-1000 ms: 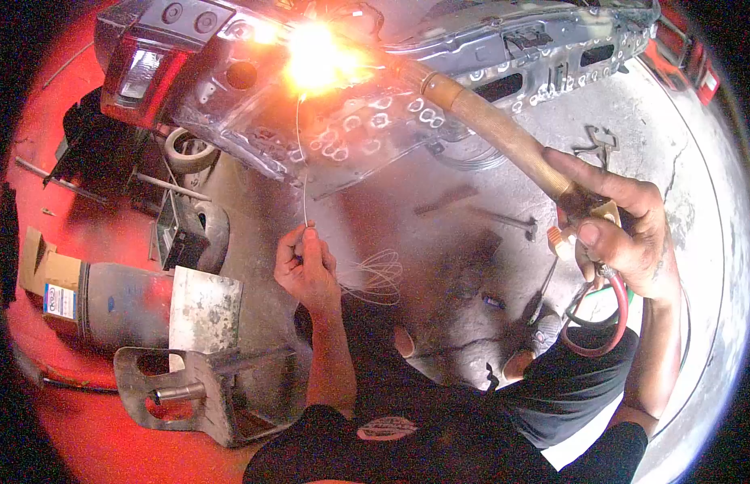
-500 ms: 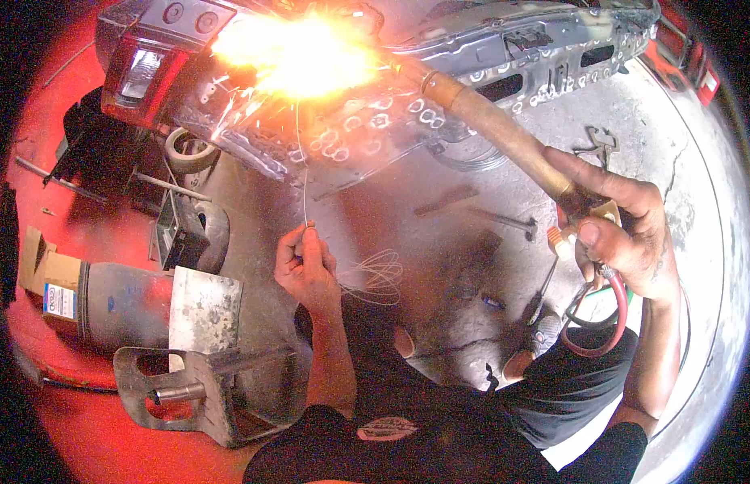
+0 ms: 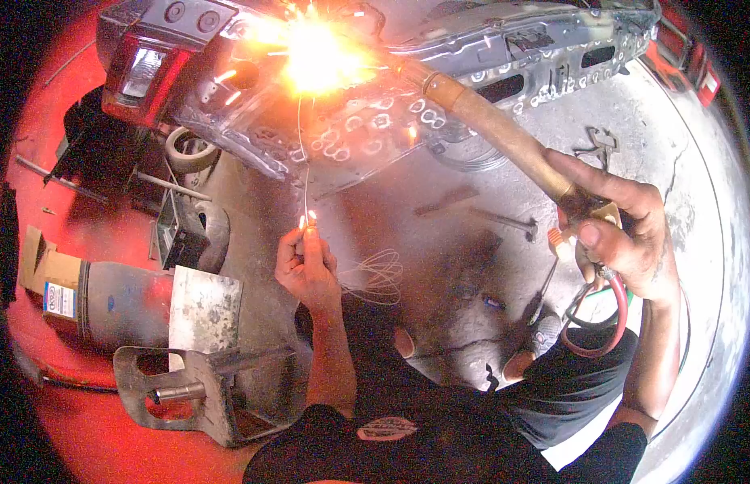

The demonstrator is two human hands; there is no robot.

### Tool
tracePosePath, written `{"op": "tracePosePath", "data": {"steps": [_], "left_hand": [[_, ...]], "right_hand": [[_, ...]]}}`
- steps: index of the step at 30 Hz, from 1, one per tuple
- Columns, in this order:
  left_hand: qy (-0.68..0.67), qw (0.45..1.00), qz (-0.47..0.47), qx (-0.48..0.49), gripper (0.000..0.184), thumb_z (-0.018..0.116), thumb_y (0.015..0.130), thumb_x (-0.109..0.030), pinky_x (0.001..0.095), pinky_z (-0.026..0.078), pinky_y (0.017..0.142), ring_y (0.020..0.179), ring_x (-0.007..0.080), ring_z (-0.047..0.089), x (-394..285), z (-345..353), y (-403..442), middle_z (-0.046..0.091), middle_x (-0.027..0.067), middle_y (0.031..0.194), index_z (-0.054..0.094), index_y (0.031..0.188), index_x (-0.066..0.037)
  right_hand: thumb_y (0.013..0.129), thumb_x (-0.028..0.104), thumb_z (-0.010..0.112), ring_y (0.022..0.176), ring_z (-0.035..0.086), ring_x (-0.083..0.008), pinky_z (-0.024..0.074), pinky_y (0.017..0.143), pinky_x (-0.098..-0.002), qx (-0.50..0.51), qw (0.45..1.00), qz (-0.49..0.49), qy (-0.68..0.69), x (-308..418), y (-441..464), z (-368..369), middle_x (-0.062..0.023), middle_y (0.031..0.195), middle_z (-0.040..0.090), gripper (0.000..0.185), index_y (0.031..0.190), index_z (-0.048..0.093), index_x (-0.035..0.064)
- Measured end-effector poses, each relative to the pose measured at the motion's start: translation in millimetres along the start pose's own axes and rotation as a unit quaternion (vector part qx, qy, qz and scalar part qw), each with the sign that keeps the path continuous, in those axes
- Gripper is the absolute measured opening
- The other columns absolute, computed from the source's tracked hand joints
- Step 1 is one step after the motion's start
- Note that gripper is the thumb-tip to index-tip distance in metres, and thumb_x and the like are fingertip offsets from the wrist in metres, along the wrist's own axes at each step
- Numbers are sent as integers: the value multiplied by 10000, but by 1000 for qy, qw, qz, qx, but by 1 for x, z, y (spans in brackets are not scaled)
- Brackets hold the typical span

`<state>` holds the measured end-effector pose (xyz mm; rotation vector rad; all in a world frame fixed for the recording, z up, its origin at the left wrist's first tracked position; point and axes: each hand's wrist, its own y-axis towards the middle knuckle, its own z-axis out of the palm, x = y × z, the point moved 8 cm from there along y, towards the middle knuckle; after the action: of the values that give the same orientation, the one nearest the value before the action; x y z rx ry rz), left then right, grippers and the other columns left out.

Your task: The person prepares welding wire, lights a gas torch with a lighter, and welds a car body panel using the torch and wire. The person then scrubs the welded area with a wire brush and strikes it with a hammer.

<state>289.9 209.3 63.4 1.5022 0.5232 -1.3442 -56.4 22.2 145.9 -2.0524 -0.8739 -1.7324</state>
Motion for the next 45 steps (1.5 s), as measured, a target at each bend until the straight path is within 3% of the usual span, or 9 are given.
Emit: {"op": "tracePosePath", "data": {"steps": [45], "left_hand": [[-2, 1000, -15, -2, 77, 612, 928, -52, 187, 296, 361, 465, 18, 399, 3, 0, 1, 516, -19, 632, 640, 988, -11]], "right_hand": [[786, 420, 729, 502, 552, -87, 433, 439, -229, 12, 1000, 3, -1, 3, 0, 2, -70, 746, 632, 727, 1350, 558, -5]]}}
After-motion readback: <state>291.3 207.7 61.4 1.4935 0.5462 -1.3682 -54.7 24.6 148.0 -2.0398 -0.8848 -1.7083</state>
